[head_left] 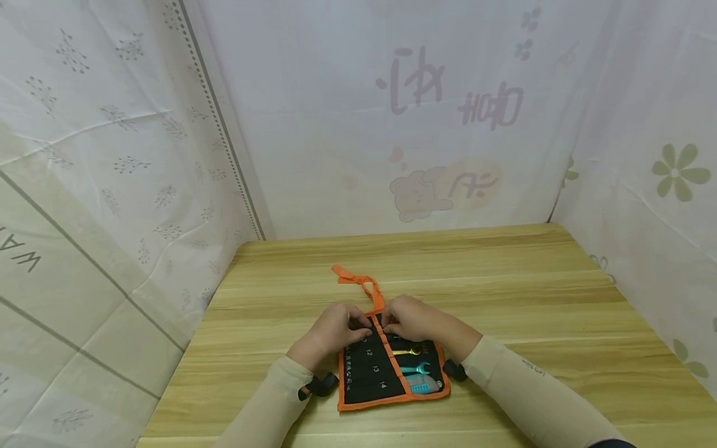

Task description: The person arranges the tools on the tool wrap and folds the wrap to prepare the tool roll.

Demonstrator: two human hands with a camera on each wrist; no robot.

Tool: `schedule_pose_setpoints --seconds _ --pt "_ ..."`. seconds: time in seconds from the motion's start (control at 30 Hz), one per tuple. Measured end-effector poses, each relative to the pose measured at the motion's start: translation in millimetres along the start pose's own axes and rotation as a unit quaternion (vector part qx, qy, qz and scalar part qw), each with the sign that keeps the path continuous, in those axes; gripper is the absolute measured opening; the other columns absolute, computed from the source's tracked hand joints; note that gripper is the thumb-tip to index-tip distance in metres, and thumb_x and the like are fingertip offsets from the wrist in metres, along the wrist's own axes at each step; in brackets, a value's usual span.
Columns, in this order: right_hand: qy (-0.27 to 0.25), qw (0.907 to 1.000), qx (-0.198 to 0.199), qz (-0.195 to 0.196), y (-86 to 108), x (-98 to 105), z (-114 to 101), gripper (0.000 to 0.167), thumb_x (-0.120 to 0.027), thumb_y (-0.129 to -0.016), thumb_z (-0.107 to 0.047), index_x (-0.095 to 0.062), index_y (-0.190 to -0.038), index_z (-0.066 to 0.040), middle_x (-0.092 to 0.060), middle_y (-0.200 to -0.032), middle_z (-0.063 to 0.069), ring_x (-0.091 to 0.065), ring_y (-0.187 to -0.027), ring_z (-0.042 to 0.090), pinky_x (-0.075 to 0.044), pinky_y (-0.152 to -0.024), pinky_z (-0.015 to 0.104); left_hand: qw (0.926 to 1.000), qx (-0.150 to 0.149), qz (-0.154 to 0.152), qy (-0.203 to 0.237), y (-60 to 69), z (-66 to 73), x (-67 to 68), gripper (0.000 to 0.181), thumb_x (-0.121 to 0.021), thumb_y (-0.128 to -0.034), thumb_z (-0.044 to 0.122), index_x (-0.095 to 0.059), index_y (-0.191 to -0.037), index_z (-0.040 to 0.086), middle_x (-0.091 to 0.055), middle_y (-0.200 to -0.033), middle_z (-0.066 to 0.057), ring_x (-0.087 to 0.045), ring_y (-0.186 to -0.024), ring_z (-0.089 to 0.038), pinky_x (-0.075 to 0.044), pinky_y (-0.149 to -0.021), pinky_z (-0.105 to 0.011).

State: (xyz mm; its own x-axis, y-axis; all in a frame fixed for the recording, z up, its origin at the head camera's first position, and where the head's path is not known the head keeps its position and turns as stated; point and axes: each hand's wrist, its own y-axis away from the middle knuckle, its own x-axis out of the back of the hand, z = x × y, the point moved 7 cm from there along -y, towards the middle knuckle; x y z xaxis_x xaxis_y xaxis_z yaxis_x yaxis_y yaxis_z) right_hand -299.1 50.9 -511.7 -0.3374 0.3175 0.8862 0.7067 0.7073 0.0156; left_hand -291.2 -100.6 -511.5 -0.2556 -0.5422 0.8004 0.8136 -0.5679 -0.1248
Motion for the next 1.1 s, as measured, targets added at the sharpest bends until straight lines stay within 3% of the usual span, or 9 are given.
schedule_pose_setpoints --seconds 0.3,0.43,0.63,0.9,1.1 --pt "0.003 0.9999 -0.010 0.005 4.7 0 -3 0.010 -0.075 -0.100 -0.017 -0.078 -0.092 -0.022 -0.067 -0.089 -0.012 -0.060 -0.074 0.002 -0.053 -0.067 0.024 0.9999 -0.006 -0.010 0.006 2.5 5.9 0.7 0.006 -0.082 -0.0942 0.013 -0.081 -0.100 0.015 -0.072 -0.096 0.008 -0.067 -0.083 -0.002 -0.056 -0.074 -0.025" --pt "0.019 0.9998 -0.002 0.007 10.9 1 -6 0.008 -0.073 -0.101 -0.015 -0.080 -0.104 -0.019 -0.069 -0.102 -0.008 -0.063 -0.084 0.002 -0.055 -0.073 0.025 0.9998 -0.006 -0.019 0.002 3.4 7.0 0.3 0.007 -0.080 -0.0958 0.014 -0.079 -0.103 0.014 -0.071 -0.099 0.007 -0.067 -0.085 -0.002 -0.056 -0.075 -0.025" --pt "0.010 0.9998 0.008 0.013 25.5 4 -7 0.020 -0.071 -0.102 -0.014 -0.076 -0.121 -0.016 -0.067 -0.115 -0.005 -0.063 -0.091 0.003 -0.056 -0.079 0.027 0.9992 -0.003 -0.037 -0.014 9.2 11.1 0.9 0.015 -0.077 -0.0989 0.019 -0.077 -0.113 0.015 -0.068 -0.107 0.003 -0.065 -0.093 -0.007 -0.056 -0.082 -0.028" --pt "0.026 0.9996 -0.004 0.008 51.3 7 -5 0.030 -0.073 -0.102 -0.027 -0.073 -0.130 -0.017 -0.063 -0.125 -0.006 -0.063 -0.112 0.013 -0.055 -0.094 0.037 0.9963 -0.013 -0.069 -0.050 25.1 25.2 3.1 0.039 -0.077 -0.0983 0.034 -0.069 -0.133 0.018 -0.061 -0.125 0.003 -0.059 -0.113 -0.016 -0.053 -0.097 -0.040" --pt "0.016 0.9996 -0.021 -0.003 74.1 8 -3 0.048 -0.072 -0.101 -0.039 -0.065 -0.142 -0.017 -0.053 -0.151 0.003 -0.053 -0.137 0.026 -0.047 -0.108 0.049 0.9944 -0.004 -0.093 -0.049 42.4 33.8 2.7 0.069 -0.076 -0.0939 0.053 -0.055 -0.151 0.022 -0.047 -0.151 -0.005 -0.049 -0.134 -0.025 -0.047 -0.108 -0.050"
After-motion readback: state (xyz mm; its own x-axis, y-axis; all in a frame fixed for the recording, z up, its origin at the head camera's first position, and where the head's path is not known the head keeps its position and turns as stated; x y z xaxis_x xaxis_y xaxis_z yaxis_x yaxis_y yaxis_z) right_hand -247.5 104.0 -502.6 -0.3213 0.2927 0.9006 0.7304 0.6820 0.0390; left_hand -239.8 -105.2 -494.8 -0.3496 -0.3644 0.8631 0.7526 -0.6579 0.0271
